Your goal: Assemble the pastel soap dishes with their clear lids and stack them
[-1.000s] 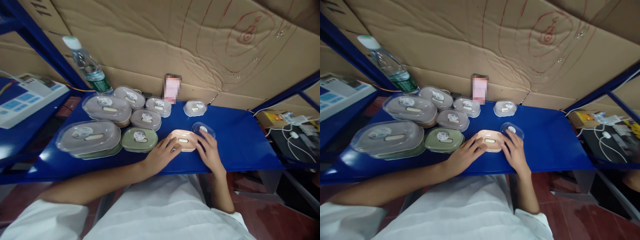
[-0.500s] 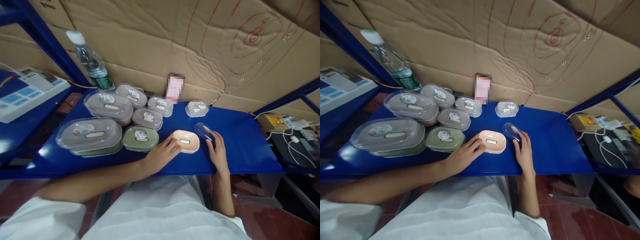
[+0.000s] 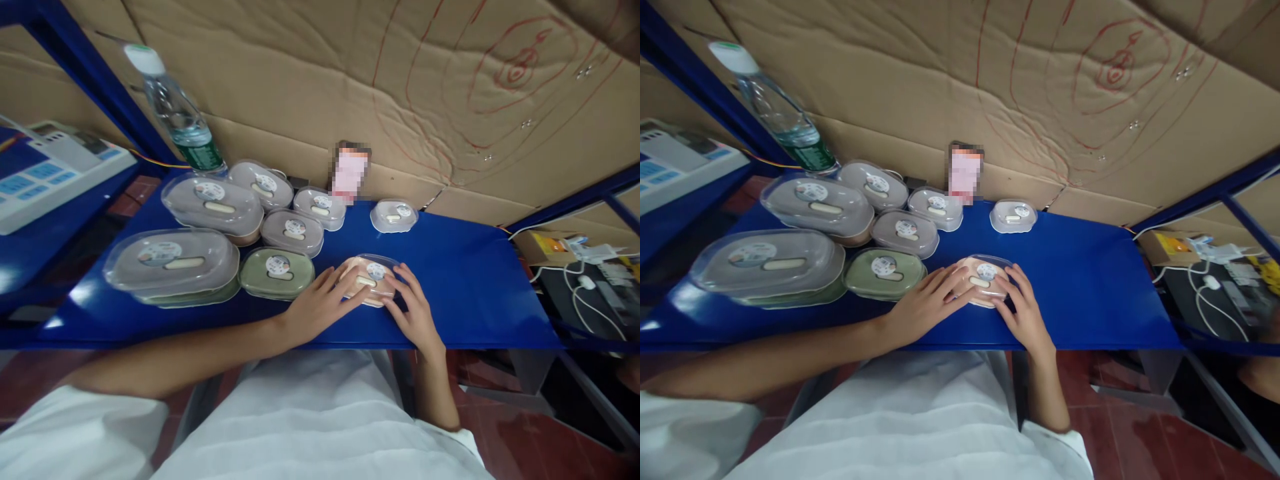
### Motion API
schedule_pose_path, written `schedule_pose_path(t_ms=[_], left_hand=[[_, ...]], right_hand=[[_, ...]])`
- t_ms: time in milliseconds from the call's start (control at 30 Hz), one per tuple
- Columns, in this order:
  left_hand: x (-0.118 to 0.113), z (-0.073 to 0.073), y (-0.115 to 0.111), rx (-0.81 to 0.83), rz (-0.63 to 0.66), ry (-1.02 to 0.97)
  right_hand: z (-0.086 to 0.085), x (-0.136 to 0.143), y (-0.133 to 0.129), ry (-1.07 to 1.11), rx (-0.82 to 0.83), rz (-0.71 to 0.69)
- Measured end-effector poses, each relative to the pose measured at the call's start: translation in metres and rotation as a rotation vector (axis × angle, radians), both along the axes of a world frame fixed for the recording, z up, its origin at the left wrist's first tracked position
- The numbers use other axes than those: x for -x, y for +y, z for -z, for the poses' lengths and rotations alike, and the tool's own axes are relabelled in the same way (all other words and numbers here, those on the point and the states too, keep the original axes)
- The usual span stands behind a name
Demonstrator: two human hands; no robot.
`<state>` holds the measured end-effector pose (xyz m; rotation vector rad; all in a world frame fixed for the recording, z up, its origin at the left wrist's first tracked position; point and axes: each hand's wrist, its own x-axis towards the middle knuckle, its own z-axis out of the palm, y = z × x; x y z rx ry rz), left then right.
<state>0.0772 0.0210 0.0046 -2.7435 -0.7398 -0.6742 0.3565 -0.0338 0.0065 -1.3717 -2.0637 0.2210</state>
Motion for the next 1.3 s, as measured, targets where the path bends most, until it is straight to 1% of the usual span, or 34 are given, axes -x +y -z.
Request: schedule_pose_path(t_ms=[133, 233, 400, 500, 600, 700, 833, 933, 1000, 1067, 1200, 1300], left_hand=[[0.002, 0.005, 0.001, 0.070, 0.019, 0.012], [0.002, 0.006, -0.001, 0.123, 0.035, -0.009], [-0.002, -0.001, -0.004, 0.209, -0.005, -0.042], [-0.003, -0.004, -0.006, 0.201, -0.038, -0.031], [-0.004, -0.004, -0.006, 0.169, -0.060, -0.028], [-0.004, -0.002, -0.005, 0.172, -0.042, -0.069], [-0.002, -0.001, -0.004, 0.238, 0.006, -0.156], [-0.001, 0.000, -0.004, 0.301, 0.033, -0.202], [-0.001, 0.001, -0.004, 0.343, 0.052, -0.212], [-0.001, 0.001, -0.004, 0.367, 0.059, -0.193], [-0.001, 0.002, -0.003, 0.355, 0.053, -0.158], [-0.001, 0.003, -0.003, 0.311, 0.052, -0.162]], right_hand=[[0.001, -0.001, -0.001, -0.056, -0.037, -0.021], [0.002, 0.003, -0.002, -0.135, -0.084, -0.008], [0.003, 0.020, -0.005, -0.214, -0.126, -0.004], [0.003, 0.026, -0.005, -0.232, -0.121, -0.012], [0.005, 0.026, -0.004, -0.231, -0.108, -0.014], [0.008, 0.024, -0.004, -0.229, -0.080, -0.015], [0.009, 0.021, -0.003, -0.189, -0.060, -0.026], [0.010, 0.018, -0.002, -0.148, -0.092, -0.010], [0.011, 0.016, -0.002, -0.138, -0.107, 0.001], [0.011, 0.014, -0.001, -0.134, -0.084, 0.003], [0.011, 0.010, 0.001, -0.109, -0.005, -0.020], [0.010, 0.010, 0.002, -0.128, -0.009, -0.015]])
